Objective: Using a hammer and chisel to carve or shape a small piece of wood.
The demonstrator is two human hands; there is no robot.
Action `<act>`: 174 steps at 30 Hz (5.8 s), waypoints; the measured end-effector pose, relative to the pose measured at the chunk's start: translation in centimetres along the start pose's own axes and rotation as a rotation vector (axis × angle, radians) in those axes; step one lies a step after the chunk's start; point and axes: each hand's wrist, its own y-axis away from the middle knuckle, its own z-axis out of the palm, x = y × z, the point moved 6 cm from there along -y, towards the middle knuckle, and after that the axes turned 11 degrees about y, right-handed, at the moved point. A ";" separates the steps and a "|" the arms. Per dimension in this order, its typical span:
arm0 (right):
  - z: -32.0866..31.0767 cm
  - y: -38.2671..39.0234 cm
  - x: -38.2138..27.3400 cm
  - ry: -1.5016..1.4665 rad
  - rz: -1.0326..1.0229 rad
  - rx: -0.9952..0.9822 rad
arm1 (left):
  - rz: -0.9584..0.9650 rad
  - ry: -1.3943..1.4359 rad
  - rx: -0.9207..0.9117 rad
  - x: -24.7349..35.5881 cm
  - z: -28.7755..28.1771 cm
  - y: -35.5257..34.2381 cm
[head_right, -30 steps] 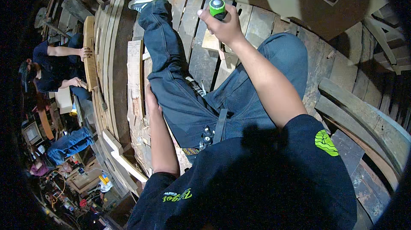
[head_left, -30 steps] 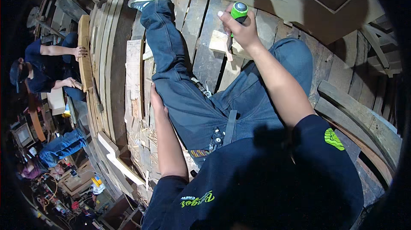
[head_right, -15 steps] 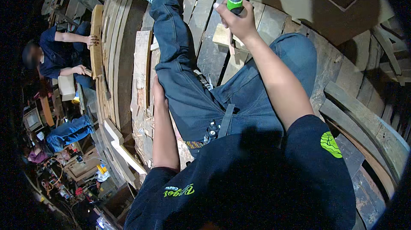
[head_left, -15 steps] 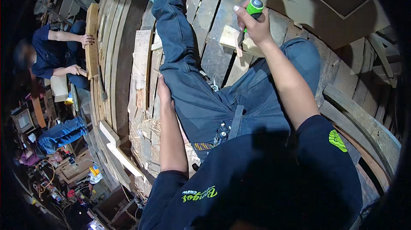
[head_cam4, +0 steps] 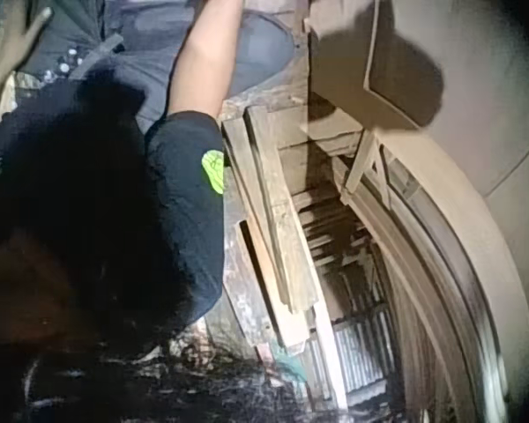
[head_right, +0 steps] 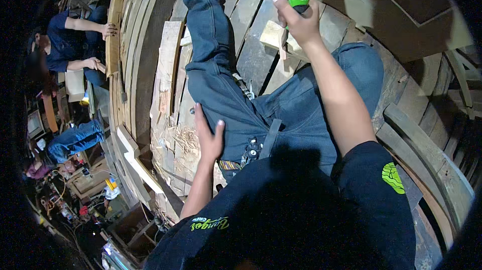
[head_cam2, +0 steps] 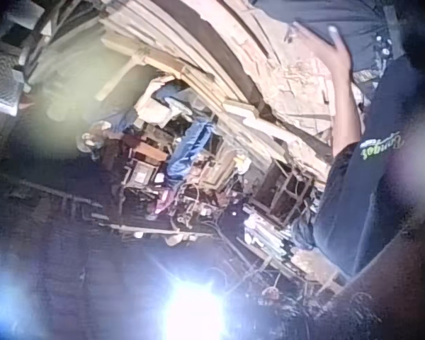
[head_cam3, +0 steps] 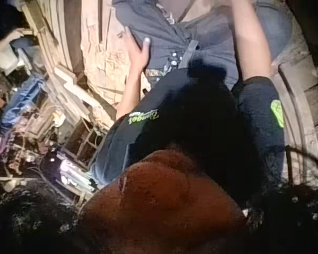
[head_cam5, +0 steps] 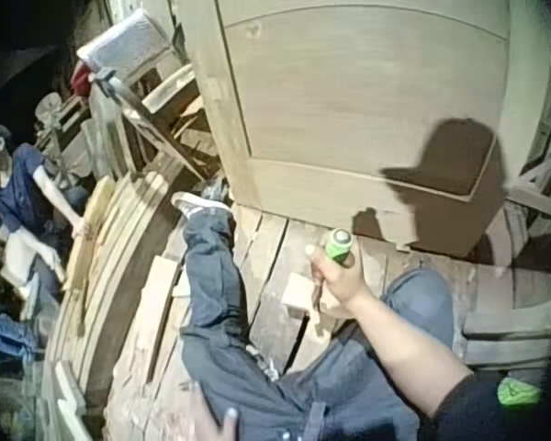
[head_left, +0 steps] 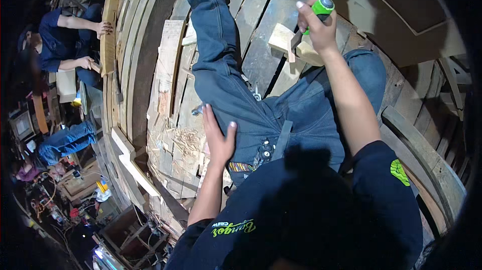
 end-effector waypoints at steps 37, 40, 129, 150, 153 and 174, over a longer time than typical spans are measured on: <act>-0.2 -0.2 0.2 -0.021 -0.018 -0.046 | 0.252 0.222 -0.076 -3.9 -0.2 4.7; -0.2 0.0 0.4 -0.017 -0.032 -0.048 | 0.175 0.271 -0.039 -4.4 -0.3 5.0; 0.8 0.4 -0.3 0.052 -0.101 -0.123 | -1.238 1.156 0.320 -7.2 3.6 12.8; 0.9 0.6 -0.4 0.079 -0.112 -0.118 | -1.285 1.085 0.328 -6.0 3.3 12.2; 1.0 0.6 -0.4 0.095 -0.105 -0.119 | -1.301 1.058 0.352 -5.9 3.2 12.4; 1.0 0.5 -0.2 0.053 -0.128 -0.144 | -1.272 1.093 0.299 -7.2 3.6 12.9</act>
